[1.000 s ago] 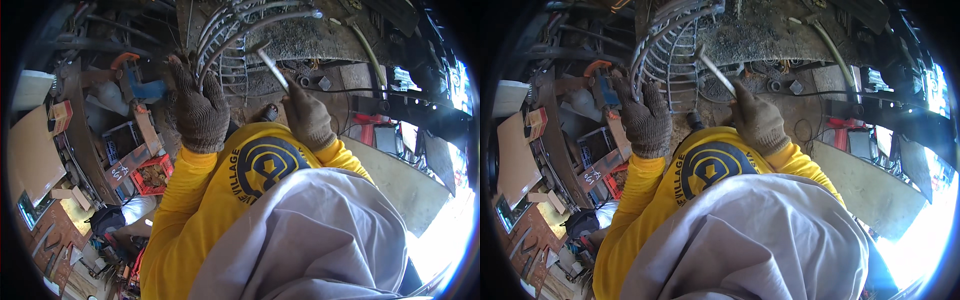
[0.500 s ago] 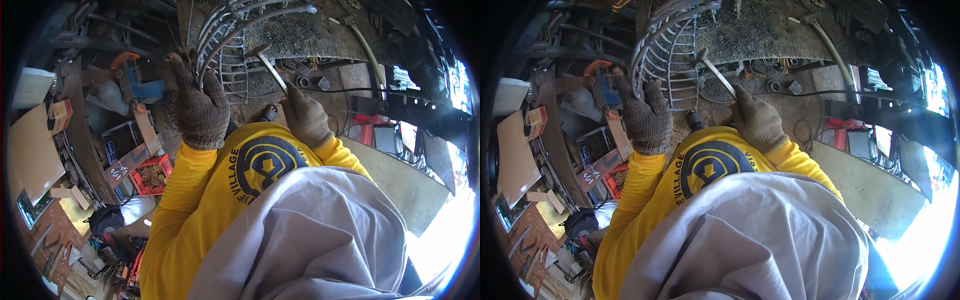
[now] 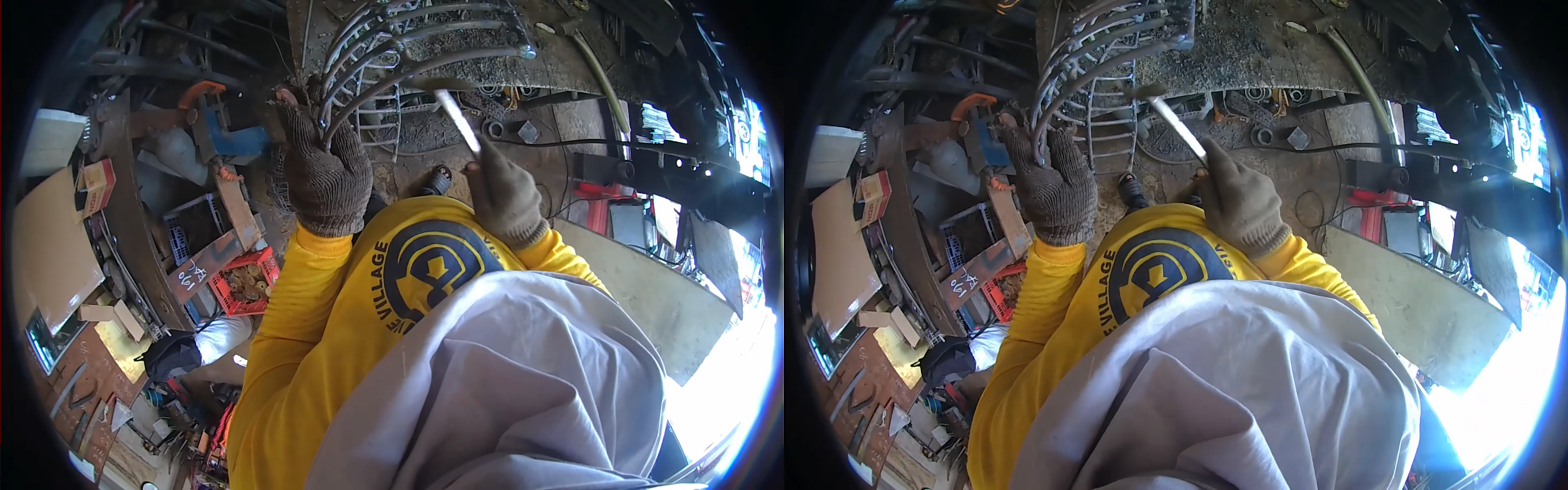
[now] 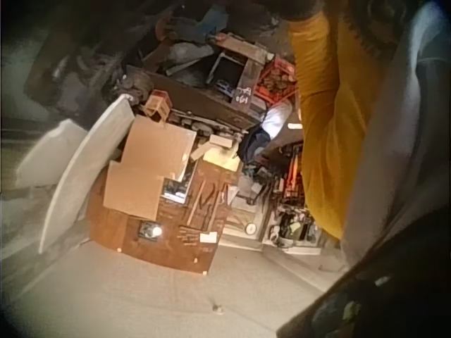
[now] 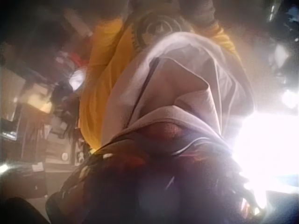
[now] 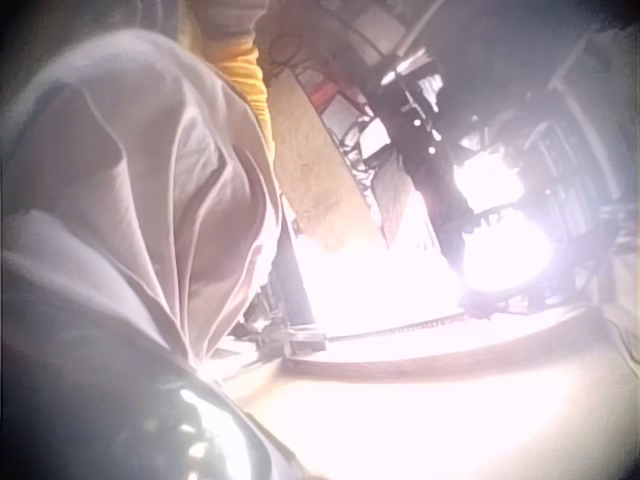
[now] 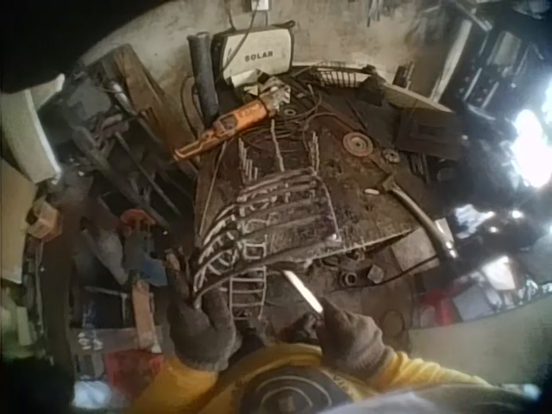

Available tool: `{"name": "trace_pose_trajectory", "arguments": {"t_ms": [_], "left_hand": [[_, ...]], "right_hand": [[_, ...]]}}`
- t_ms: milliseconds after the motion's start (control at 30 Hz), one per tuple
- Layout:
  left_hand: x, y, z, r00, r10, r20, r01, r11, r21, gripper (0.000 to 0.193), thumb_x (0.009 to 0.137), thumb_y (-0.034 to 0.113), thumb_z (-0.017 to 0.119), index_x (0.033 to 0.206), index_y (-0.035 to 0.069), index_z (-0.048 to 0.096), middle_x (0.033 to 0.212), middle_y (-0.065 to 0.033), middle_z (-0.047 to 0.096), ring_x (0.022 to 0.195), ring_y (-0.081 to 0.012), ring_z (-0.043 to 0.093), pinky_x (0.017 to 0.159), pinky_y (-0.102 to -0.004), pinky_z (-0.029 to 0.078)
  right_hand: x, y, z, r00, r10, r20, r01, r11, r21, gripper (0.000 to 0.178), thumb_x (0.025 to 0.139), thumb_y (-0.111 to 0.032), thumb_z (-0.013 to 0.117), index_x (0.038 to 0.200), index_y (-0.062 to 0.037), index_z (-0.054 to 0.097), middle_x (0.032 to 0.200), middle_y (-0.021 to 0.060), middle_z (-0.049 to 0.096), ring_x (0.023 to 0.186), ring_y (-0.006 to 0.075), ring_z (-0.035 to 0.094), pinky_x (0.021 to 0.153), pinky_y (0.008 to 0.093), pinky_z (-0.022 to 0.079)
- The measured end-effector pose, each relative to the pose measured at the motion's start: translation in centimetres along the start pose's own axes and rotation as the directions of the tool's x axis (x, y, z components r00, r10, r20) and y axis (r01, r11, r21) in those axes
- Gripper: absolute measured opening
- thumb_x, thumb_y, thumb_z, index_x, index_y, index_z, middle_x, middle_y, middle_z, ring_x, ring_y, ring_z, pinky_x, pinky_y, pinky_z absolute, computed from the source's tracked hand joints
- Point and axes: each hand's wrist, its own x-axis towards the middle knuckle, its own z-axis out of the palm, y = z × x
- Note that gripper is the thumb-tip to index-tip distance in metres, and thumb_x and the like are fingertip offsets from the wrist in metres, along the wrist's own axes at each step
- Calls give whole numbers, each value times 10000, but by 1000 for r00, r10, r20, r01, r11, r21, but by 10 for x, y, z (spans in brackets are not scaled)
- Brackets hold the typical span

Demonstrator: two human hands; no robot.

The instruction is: The person welds metal rods together to form a basket-like frame using a welding electrode and then taps the joints with a hammer.

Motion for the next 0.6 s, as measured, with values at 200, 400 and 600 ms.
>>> {"name": "trace_pose_trajectory", "arguments": {"t_ms": [200, 400, 600], "left_hand": [[1, 2, -2, 998, -59, 28, 57, 996, 69, 659, 973, 198, 567, 1466, -110, 255, 1507, -311, 318, 1436, -373, 305, 1170, -412, 252], [3, 0, -3, 999, -42, -18, 43, 996, 72, 655, 980, 207, 560, 1466, -109, 257, 1509, -312, 313, 1434, -385, 303, 1169, -418, 253], [2, 3, 0, 1000, -22, -8, 22, 1000, 18, 643, 981, 198, 559, 1472, -93, 264, 1511, -307, 314, 1439, -382, 295, 1173, -427, 246]], "right_hand": [[-11, 0, -4, 999, 28, -28, -25, 994, 110, 414, 921, -194, 595, 1310, -58, 552, 955, 236, 683, 857, 413, 682, 731, 462, 555], [-7, 0, -6, 999, 28, 30, -28, 1000, 0, 442, 915, -205, 602, 1327, -57, 545, 925, 215, 691, 822, 397, 688, 699, 458, 556], [-7, 6, 3, 996, -20, 89, 20, 1000, 1, 445, 910, -193, 606, 1336, -81, 547, 941, 208, 692, 836, 382, 690, 713, 446, 556]]}}
